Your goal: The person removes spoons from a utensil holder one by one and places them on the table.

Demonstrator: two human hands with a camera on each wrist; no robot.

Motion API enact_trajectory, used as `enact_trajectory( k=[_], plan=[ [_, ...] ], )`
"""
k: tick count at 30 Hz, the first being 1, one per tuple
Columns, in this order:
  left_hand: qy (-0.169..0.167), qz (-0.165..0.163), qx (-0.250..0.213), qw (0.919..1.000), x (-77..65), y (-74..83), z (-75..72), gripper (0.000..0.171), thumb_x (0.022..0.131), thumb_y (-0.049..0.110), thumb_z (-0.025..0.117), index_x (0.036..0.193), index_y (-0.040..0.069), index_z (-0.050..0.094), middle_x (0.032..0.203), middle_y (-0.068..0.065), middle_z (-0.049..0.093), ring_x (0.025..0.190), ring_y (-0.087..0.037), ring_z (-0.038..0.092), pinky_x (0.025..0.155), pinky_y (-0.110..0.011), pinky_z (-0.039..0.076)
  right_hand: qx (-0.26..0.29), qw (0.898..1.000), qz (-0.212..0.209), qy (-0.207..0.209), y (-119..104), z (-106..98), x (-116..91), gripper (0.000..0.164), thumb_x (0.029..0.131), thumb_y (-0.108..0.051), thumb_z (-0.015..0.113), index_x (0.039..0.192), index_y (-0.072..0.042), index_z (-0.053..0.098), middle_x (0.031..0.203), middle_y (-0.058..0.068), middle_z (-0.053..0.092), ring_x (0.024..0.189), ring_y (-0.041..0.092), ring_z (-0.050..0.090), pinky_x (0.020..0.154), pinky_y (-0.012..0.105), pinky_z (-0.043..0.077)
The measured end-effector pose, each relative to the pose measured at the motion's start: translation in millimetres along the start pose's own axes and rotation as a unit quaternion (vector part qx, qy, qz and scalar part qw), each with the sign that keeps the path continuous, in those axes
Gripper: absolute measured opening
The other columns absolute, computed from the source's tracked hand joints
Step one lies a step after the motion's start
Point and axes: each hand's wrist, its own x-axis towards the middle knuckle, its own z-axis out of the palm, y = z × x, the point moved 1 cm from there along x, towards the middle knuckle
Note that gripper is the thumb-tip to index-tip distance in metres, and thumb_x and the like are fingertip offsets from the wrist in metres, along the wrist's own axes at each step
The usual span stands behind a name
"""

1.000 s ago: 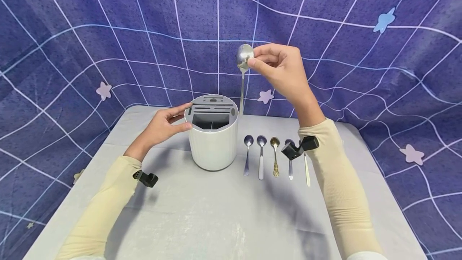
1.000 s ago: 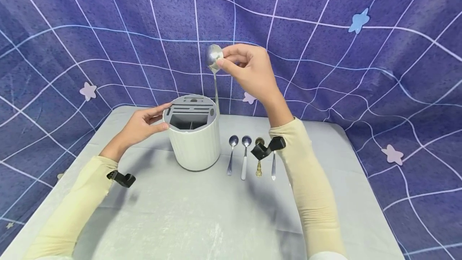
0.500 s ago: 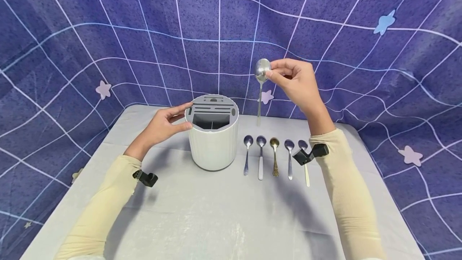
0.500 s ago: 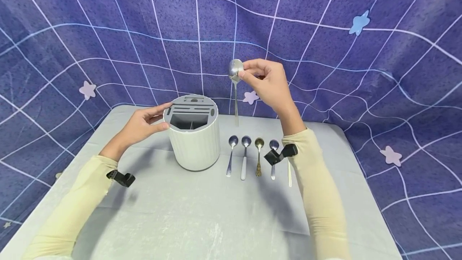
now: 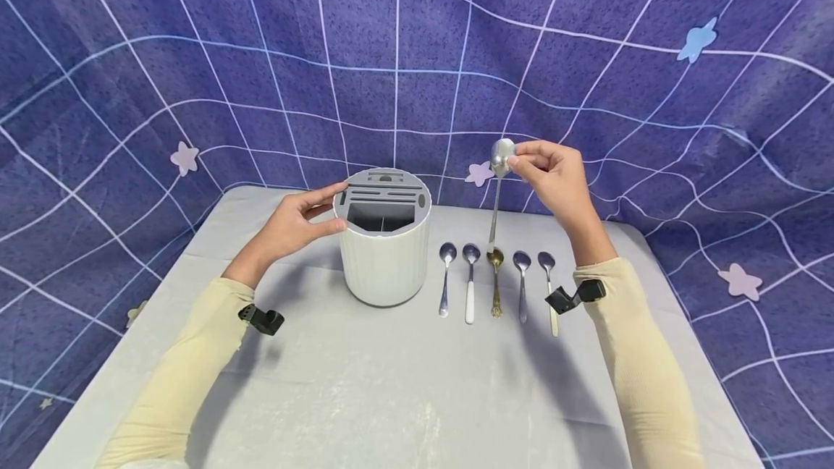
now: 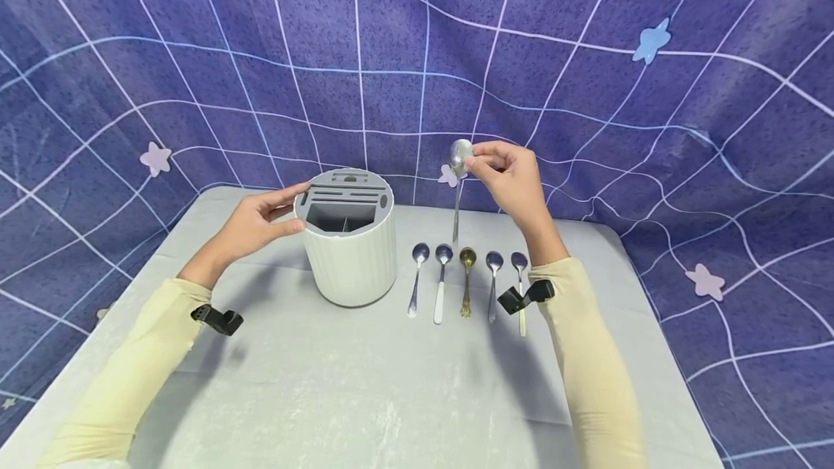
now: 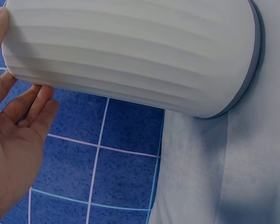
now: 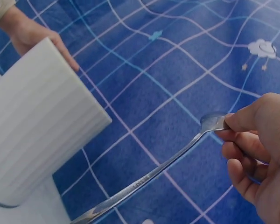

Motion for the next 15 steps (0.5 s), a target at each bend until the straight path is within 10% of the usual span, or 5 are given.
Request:
enact_trajectory(
  k=[15],
  plan=[
    [0.004,0.003,-0.007,1.0,1.4,-2.1,0.4,0.065,0.091,0.009,0.079,0.15,0.011,0.053,0.155,-0.01,0.049,0.14,-0.033,0.048,0.119,-0.04,0.041,-0.013,0.988,0.149,-0.035,48,-19,-20,0.033,0.096,-0.012,0.068,0.119,0.012,0.066,0.079,-0.017,0.071,0.078,0.004,0.066,0.07,0.017,0.058]
  ],
)
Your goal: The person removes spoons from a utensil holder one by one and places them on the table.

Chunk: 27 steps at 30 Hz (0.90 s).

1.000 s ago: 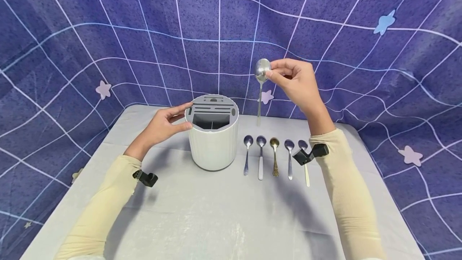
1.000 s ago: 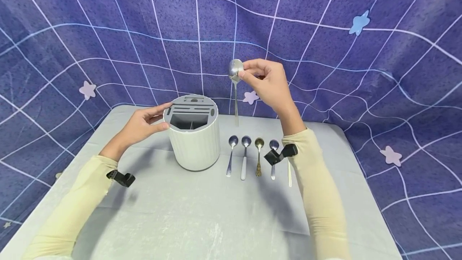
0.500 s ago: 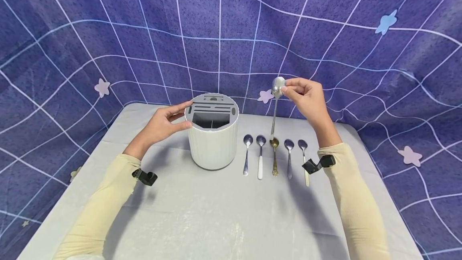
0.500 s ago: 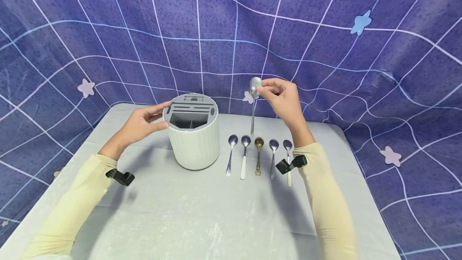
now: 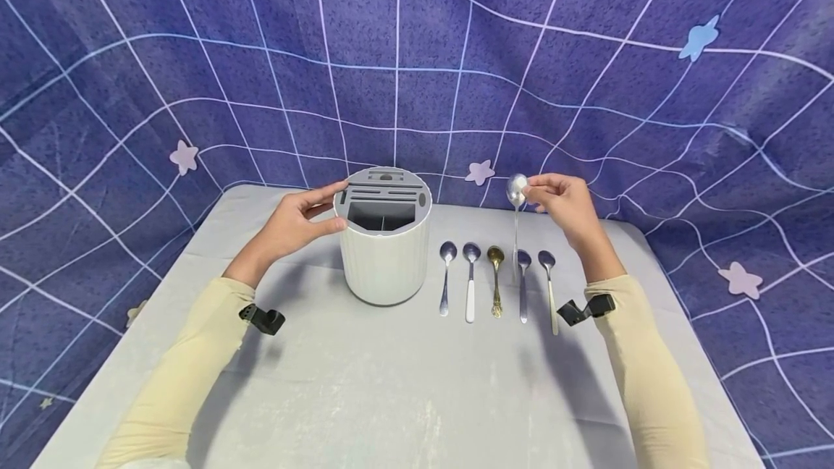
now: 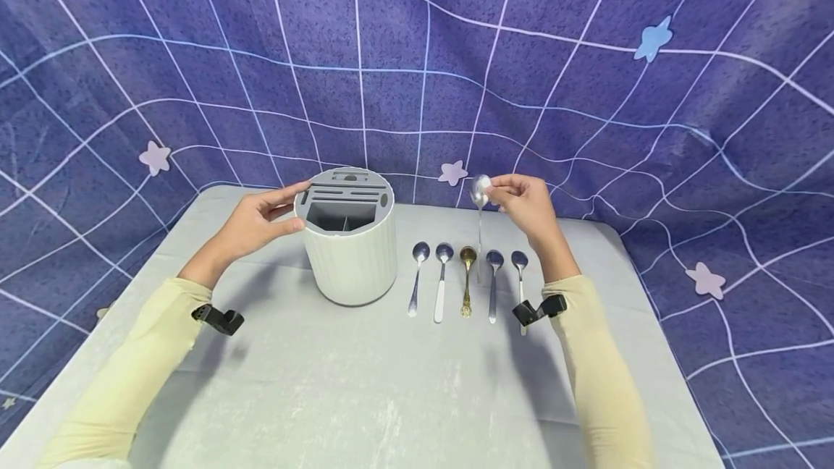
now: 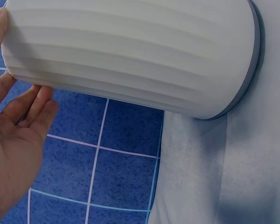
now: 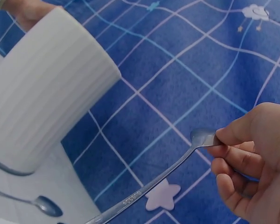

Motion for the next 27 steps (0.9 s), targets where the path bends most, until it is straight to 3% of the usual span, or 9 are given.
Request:
enact_trajectory(
  k=[16,23,27],
  plan=[
    [-0.004,-0.006,0.0,1.0,0.4,0.1,0.5,0.065,0.091,0.011,0.079,0.15,0.012,0.053,0.156,-0.009,0.048,0.141,-0.033,0.047,0.12,-0.041,0.04,0.026,0.998,0.063,0.001,47,-28,-5,0.03,0.098,-0.013,0.067,0.116,0.011,0.063,0.077,-0.016,0.068,0.074,0.0,0.063,0.068,0.013,0.056],
    [-0.002,-0.009,0.001,1.0,0.3,0.1,0.6,0.065,0.091,0.012,0.08,0.15,0.013,0.053,0.156,-0.008,0.048,0.141,-0.033,0.047,0.12,-0.042,0.04,0.035,0.996,0.081,-0.006,71,-43,-4,0.034,0.098,-0.008,0.065,0.121,0.017,0.058,0.077,-0.015,0.067,0.073,-0.001,0.062,0.069,0.012,0.057],
    [0.0,-0.013,-0.001,0.9999,-0.4,1.1,0.4,0.065,0.091,0.012,0.08,0.15,0.014,0.053,0.156,-0.007,0.048,0.141,-0.031,0.047,0.12,-0.042,0.04,0.06,0.993,0.103,-0.01,87,-54,-4,0.02,0.098,-0.005,0.065,0.111,0.01,0.063,0.076,-0.013,0.068,0.071,0.0,0.063,0.068,0.012,0.058]
  ],
)
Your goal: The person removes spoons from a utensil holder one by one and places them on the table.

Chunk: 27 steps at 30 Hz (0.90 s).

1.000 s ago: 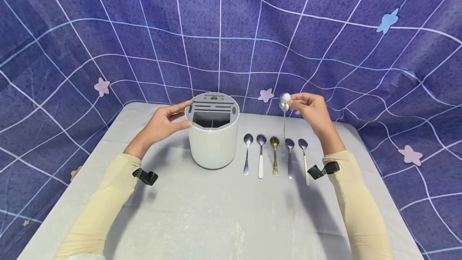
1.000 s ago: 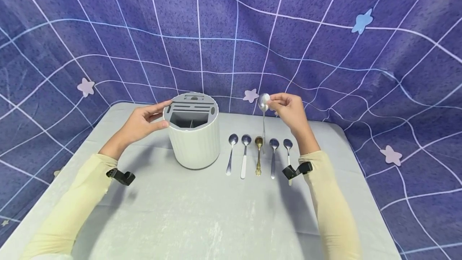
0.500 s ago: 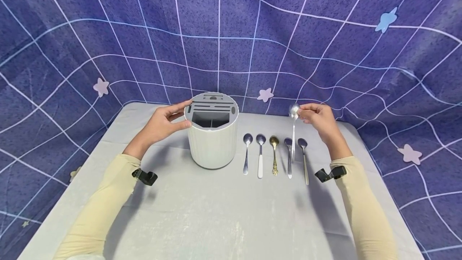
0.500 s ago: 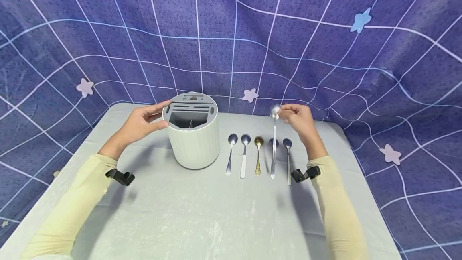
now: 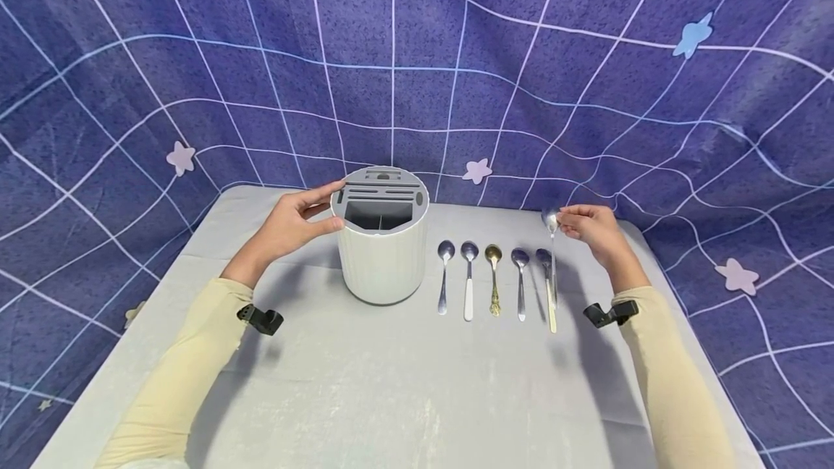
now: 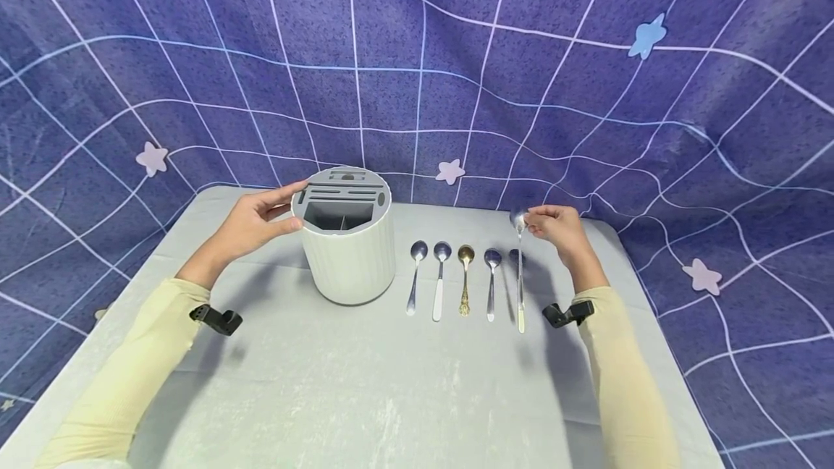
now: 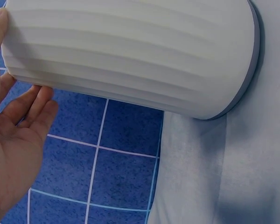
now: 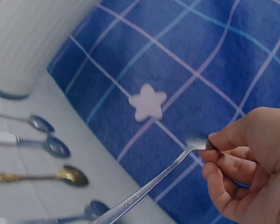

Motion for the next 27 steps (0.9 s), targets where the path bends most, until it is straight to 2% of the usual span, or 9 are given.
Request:
enact_trajectory(
  k=[2,3,7,15,21,27],
  plan=[
    [0.0,0.0,-0.001,1.0,-0.3,0.1,-0.2,0.065,0.091,0.012,0.079,0.15,0.014,0.053,0.156,-0.007,0.048,0.141,-0.032,0.047,0.12,-0.043,0.04,0.011,1.0,0.015,-0.003,7,-6,2,0.007,0.098,-0.003,0.064,0.102,0.001,0.068,0.075,-0.012,0.068,0.07,0.001,0.063,0.066,0.012,0.058],
    [-0.001,0.0,-0.001,1.0,-0.3,0.1,-0.2,0.065,0.091,0.012,0.079,0.15,0.014,0.053,0.156,-0.007,0.048,0.141,-0.032,0.048,0.12,-0.043,0.04,0.013,1.0,0.022,-0.005,11,-9,2,0.006,0.098,-0.002,0.064,0.097,-0.004,0.07,0.074,-0.012,0.068,0.07,0.001,0.062,0.065,0.012,0.058],
    [-0.004,0.004,0.001,1.0,0.0,0.7,0.4,0.065,0.091,0.012,0.079,0.151,0.013,0.052,0.156,-0.009,0.047,0.141,-0.034,0.047,0.12,-0.045,0.04,0.015,0.999,0.045,-0.008,25,-18,4,0.021,0.097,-0.001,0.063,0.083,-0.016,0.071,0.071,-0.011,0.067,0.067,0.0,0.062,0.063,0.012,0.058],
    [0.003,-0.004,0.0,1.0,-1.4,-0.6,-0.1,0.065,0.09,0.013,0.08,0.15,0.015,0.054,0.156,-0.006,0.048,0.14,-0.031,0.049,0.119,-0.039,0.041,0.033,0.997,0.072,-0.021,50,-30,7,0.021,0.097,0.0,0.063,0.085,-0.014,0.071,0.072,-0.01,0.067,0.066,0.0,0.062,0.062,0.013,0.058],
    [0.0,0.001,-0.001,1.0,-1.7,1.5,-0.5,0.065,0.091,0.011,0.079,0.151,0.012,0.052,0.157,-0.009,0.046,0.141,-0.034,0.047,0.12,-0.043,0.039,0.02,0.997,0.075,-0.022,62,-32,6,0.017,0.097,0.0,0.064,0.087,-0.012,0.071,0.071,-0.01,0.067,0.064,0.0,0.061,0.06,0.012,0.057],
    [0.0,0.003,-0.007,1.0,-1.3,1.7,1.0,0.064,0.091,0.009,0.079,0.15,0.012,0.053,0.156,-0.008,0.048,0.142,-0.032,0.047,0.12,-0.04,0.04,0.031,0.995,0.098,-0.017,75,-37,5,0.024,0.098,-0.002,0.064,0.081,-0.017,0.072,0.07,-0.01,0.068,0.064,0.0,0.062,0.06,0.012,0.056]
  ],
)
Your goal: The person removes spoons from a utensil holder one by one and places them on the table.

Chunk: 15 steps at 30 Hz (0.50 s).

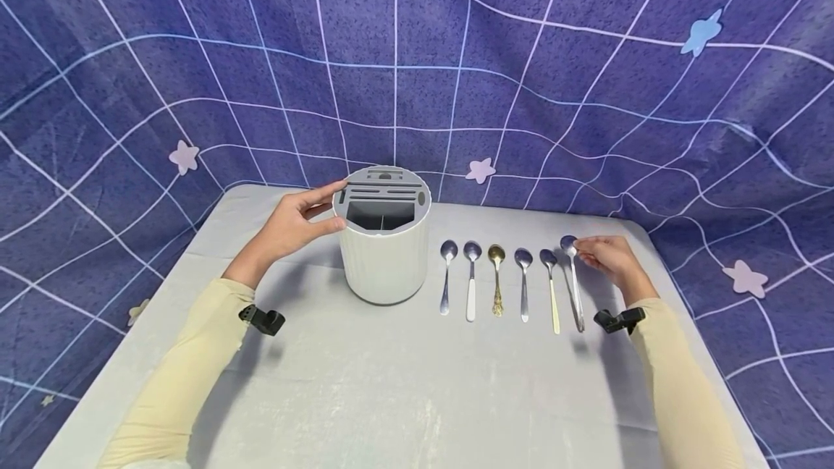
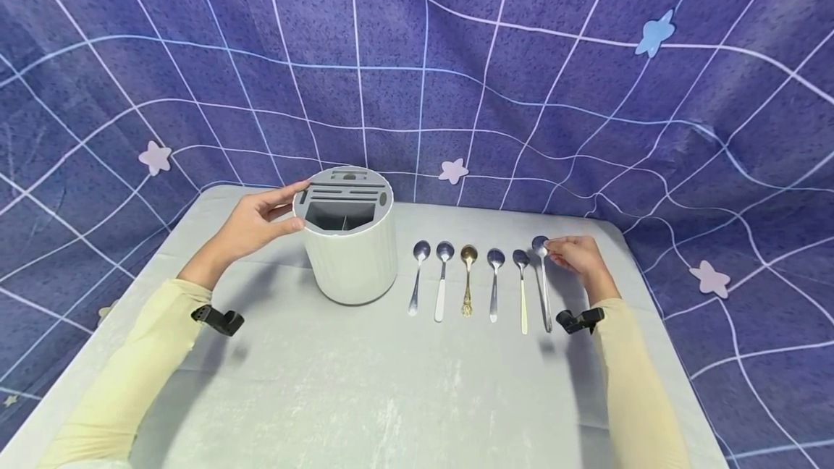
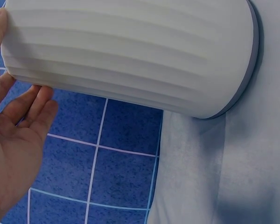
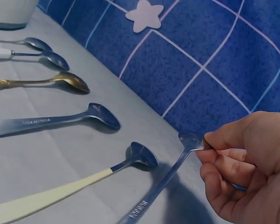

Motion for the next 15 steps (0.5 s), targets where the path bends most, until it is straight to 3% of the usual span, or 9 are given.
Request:
enact_trajectory(
  k=[15],
  plan=[
    [0.0,0.001,-0.005,1.0,0.1,-2.4,0.4,0.065,0.091,0.008,0.078,0.15,0.011,0.053,0.157,-0.009,0.047,0.141,-0.033,0.047,0.12,-0.038,0.04,0.03,0.999,0.031,0.02,19,-7,2,0.03,0.098,-0.005,0.068,0.074,-0.022,0.074,0.067,-0.011,0.069,0.062,-0.002,0.063,0.06,0.011,0.057]
  ],
)
